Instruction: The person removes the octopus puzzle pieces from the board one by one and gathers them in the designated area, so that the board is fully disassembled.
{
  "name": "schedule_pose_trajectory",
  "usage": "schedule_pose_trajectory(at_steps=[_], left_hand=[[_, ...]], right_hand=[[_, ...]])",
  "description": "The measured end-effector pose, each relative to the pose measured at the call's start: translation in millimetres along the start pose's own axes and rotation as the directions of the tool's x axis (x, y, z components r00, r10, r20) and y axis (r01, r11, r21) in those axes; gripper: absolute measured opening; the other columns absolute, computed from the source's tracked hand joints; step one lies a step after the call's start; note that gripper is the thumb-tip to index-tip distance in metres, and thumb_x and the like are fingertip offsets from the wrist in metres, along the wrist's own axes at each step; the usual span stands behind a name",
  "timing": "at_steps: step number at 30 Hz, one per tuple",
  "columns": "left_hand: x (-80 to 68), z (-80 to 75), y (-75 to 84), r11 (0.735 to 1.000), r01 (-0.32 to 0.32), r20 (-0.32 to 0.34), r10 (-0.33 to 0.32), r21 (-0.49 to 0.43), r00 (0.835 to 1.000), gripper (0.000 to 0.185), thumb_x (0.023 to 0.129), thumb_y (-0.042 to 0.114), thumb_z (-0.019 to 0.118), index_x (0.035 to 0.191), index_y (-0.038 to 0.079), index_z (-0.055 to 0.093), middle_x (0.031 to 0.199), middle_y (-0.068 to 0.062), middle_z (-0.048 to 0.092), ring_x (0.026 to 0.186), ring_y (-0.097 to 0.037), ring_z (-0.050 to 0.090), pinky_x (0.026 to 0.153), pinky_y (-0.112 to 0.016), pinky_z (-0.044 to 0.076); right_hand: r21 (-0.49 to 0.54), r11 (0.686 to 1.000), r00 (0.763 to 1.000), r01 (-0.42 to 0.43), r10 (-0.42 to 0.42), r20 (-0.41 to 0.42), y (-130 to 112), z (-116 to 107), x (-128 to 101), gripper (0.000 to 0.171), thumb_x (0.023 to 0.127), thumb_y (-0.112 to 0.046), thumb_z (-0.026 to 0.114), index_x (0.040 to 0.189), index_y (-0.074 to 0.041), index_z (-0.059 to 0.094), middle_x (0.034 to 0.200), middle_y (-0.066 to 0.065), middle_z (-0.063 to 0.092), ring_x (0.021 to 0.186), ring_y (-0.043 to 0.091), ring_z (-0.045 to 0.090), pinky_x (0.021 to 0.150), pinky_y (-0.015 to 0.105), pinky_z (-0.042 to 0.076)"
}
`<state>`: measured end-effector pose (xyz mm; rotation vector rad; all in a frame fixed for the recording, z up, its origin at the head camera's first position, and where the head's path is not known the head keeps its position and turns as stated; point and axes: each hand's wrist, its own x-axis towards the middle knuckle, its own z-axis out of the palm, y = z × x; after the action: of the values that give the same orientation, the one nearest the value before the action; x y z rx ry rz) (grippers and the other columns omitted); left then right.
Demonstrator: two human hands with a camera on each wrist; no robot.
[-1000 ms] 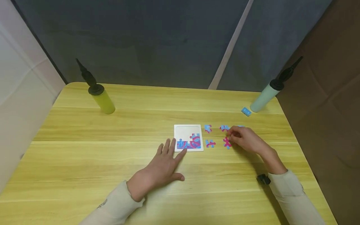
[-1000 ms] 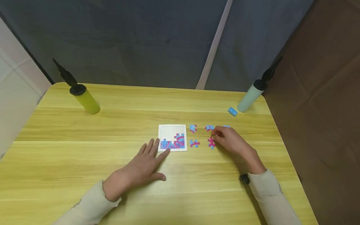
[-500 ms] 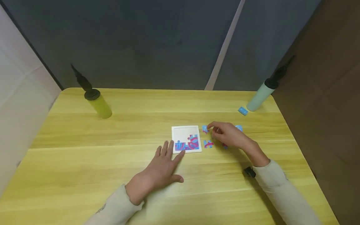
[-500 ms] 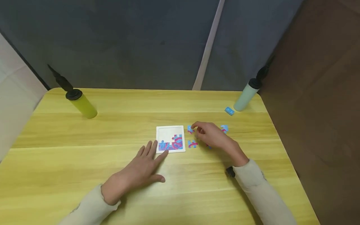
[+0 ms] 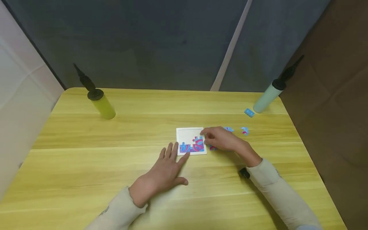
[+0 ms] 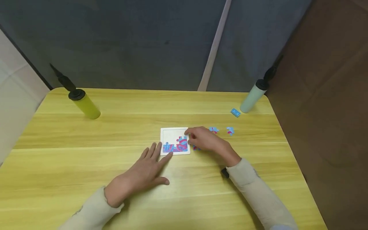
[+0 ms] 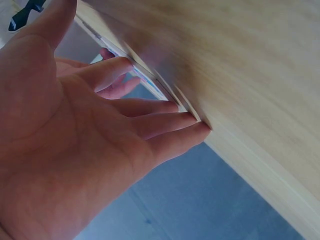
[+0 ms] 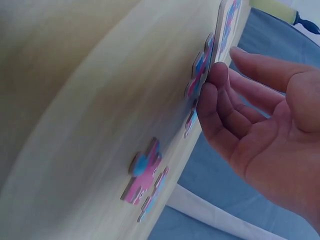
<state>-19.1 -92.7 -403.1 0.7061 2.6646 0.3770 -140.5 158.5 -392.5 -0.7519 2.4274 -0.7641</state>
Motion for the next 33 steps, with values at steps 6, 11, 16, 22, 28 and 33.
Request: schedule_pose_trajectory(at_steps=[6,11,16,22,28,33], left_hand=[[3.4,-1.2,-0.3,1.0,0.014,0.014,-0.014,0.02,1.0,0.093,0.09,0.059,0.07,0.163,0.016,0.033,0.168,-0.036,0.011,0.157,-0.054,0.011,0.126,-0.065,0.019],[4.6,-2.1,-0.6,1.0,0.009,0.013,-0.01,0.017,1.0,0.093,0.09,0.059,0.071,0.162,0.015,0.034,0.168,-0.036,0.011,0.156,-0.054,0.011,0.126,-0.066,0.019],[2.6,-0.6,0.2,1.0,0.01,0.005,-0.01,0.006,1.0,0.092,0.09,0.059,0.071,0.162,0.015,0.035,0.167,-0.037,0.012,0.156,-0.055,0.012,0.126,-0.066,0.02],[1.1,0.6,0.1,1.0,0.022,0.008,-0.022,-0.002,1.0,0.092,0.09,0.058,0.071,0.162,0.016,0.034,0.167,-0.036,0.011,0.157,-0.054,0.011,0.126,-0.065,0.019],[0.5,1.5,-0.3,1.0,0.017,0.007,-0.017,-0.002,1.0,0.092,0.09,0.059,0.07,0.163,0.016,0.033,0.168,-0.035,0.01,0.157,-0.054,0.01,0.126,-0.066,0.018],[0.0,0.8,0.6,1.0,0.016,0.013,-0.016,-0.01,1.0,0.092,0.09,0.058,0.071,0.163,0.016,0.032,0.168,-0.035,0.009,0.157,-0.054,0.009,0.127,-0.065,0.017]], right_hand=[[-0.024,1.0,1.0,0.011,-0.011,0.004,-1.1,1.6,3.5,0.029,0.102,-0.015,0.064,0.128,-0.003,0.066,0.09,0.004,0.072,0.065,0.011,0.063,0.074,0.03,0.053],[-0.018,1.0,1.0,0.006,-0.006,0.001,-0.3,1.9,5.1,0.025,0.102,-0.014,0.062,0.125,-0.004,0.065,0.093,0.005,0.073,0.066,0.012,0.064,0.072,0.028,0.053],[0.009,1.0,1.0,0.005,-0.005,-0.003,-1.0,3.2,4.5,0.023,0.102,-0.014,0.061,0.124,-0.006,0.063,0.093,0.004,0.073,0.067,0.014,0.066,0.072,0.028,0.054],[-0.015,1.0,0.999,0.027,-0.027,-0.03,-2.7,4.1,4.8,0.018,0.103,-0.013,0.06,0.119,-0.007,0.064,0.091,0.003,0.071,0.066,0.01,0.06,0.072,0.029,0.053],[-0.039,0.999,0.999,0.021,-0.023,-0.047,-5.5,4.4,4.5,0.013,0.103,-0.013,0.06,0.114,-0.007,0.063,0.091,0.003,0.069,0.068,0.011,0.058,0.07,0.028,0.051],[-0.042,0.999,0.998,0.0,-0.003,-0.056,-7.0,5.4,3.2,0.006,0.103,-0.012,0.06,0.107,-0.01,0.061,0.091,0.002,0.069,0.07,0.012,0.057,0.07,0.029,0.049]])
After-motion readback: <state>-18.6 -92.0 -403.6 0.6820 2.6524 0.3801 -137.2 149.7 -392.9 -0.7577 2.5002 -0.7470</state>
